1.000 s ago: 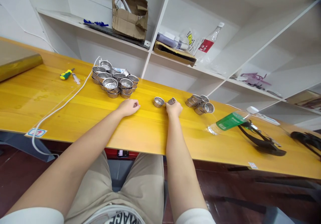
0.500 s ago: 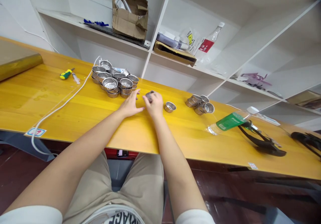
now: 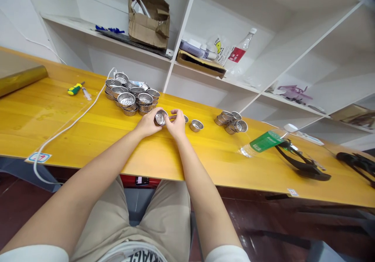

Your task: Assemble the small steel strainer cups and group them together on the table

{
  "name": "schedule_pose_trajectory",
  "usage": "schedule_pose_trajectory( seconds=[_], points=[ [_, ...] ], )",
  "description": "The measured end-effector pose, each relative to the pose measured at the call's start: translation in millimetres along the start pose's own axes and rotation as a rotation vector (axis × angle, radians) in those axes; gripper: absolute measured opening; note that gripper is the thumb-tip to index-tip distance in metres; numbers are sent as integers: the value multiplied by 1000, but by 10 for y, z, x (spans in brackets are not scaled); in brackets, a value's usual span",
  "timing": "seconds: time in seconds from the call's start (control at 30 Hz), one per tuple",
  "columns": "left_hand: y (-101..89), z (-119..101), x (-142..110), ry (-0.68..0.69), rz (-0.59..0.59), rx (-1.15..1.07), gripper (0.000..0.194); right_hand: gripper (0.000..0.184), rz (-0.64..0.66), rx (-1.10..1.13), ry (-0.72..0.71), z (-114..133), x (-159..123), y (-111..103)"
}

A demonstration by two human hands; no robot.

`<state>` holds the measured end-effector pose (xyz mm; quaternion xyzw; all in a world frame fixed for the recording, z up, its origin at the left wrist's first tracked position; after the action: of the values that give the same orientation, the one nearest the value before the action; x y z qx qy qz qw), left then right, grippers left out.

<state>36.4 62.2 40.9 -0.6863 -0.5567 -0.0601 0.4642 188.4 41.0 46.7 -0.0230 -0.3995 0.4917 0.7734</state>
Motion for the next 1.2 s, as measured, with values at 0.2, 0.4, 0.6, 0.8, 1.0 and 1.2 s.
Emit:
schedule_pose_trajectory(
  seconds=[0.2,0.4,0.6,0.8,1.0,1.2],
  points=[
    [85,-29,-11,104,68,35,72,27,106,-46,99,-117,6,86],
    [60,-126,-16,197,55,106,68,17,1,-56,192,-157,1,0],
    [26,-159,-17,195,18,251,56,18,155,445,589,-242,-124,240],
    [70,-147,-14,164,70,309,54,33,262,1028,913,-116,-282,450],
    [136,-197,-28,190,161,218,57,44,379,1157,996,-89,-326,548],
    [145,-207,-26,202,174,226,51,45,374,1119,996,-97,-322,536]
  ],
)
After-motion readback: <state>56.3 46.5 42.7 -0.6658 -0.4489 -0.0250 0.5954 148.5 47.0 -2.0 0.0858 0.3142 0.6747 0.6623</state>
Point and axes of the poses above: each hand's wrist, its own x-axis towards the middle knuckle, its own y-axis out of the palm, z = x × y, the point moved 8 cm from there along x, towards the middle knuckle
